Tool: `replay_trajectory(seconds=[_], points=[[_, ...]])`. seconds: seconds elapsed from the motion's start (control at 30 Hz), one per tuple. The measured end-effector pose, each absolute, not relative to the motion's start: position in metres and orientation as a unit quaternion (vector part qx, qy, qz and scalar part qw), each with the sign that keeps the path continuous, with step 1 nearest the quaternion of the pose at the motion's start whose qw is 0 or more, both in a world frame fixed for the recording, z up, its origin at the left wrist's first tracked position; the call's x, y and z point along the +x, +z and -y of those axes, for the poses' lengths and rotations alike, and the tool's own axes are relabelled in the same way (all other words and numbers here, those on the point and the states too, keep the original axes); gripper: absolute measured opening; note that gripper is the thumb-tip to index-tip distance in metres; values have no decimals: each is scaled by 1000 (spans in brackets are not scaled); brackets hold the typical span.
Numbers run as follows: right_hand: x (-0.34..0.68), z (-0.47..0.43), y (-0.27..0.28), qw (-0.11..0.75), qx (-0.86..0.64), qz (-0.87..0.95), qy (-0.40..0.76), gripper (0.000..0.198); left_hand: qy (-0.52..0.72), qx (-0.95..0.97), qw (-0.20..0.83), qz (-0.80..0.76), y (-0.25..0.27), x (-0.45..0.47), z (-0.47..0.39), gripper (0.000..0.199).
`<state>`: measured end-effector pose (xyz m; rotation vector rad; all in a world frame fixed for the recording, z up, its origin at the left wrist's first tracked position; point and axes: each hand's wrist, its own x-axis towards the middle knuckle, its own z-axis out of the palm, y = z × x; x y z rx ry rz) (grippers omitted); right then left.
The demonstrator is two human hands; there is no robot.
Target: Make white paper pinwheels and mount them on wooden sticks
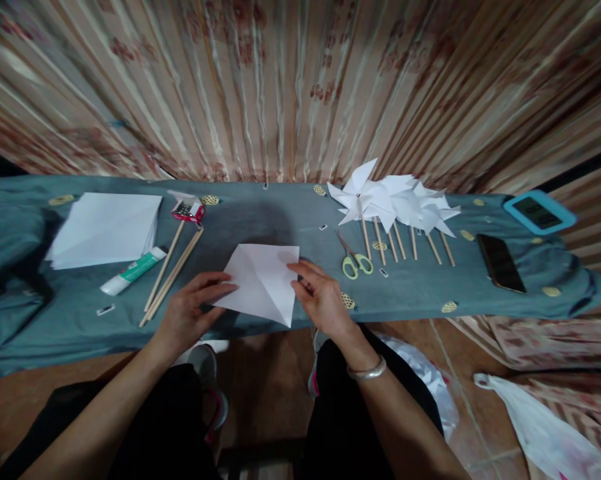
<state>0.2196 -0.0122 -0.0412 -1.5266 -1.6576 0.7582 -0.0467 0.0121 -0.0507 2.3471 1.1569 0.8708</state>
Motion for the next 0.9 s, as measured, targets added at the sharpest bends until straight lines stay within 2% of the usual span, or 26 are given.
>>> replay_trajectory(seconds=[0.07, 0.13, 0.23, 0.37, 0.53, 0.63, 0.73, 0.8, 0.9], points=[[219, 16, -41, 354, -589, 674, 272, 25, 301, 851, 119, -413, -56, -49, -11, 25], [217, 19, -42, 339, -589, 685, 263, 25, 285, 860, 49, -420, -58, -45, -5, 34], [214, 22, -42, 330, -595, 671, 295, 26, 243, 882, 4, -405, -56, -33, 6, 46], [221, 24, -40, 295, -594, 693, 282, 27, 220, 907, 13, -359, -53, -23, 14, 30], [230, 30, -31, 209, -549, 804, 95, 50, 233, 905, 32, -356, -60, -29, 13, 27], [224, 34, -27, 176, -519, 836, 38, 57, 236, 903, 58, -355, -64, -33, 15, 28], [219, 35, -27, 172, -474, 862, 49, 38, 234, 904, 95, -345, -63, -35, 18, 31], [220, 33, -31, 187, -445, 870, 96, 27, 231, 905, 114, -339, -62, -38, 20, 32], [225, 29, -37, 224, -446, 843, 200, 24, 246, 896, 130, -346, -60, -44, 20, 26]])
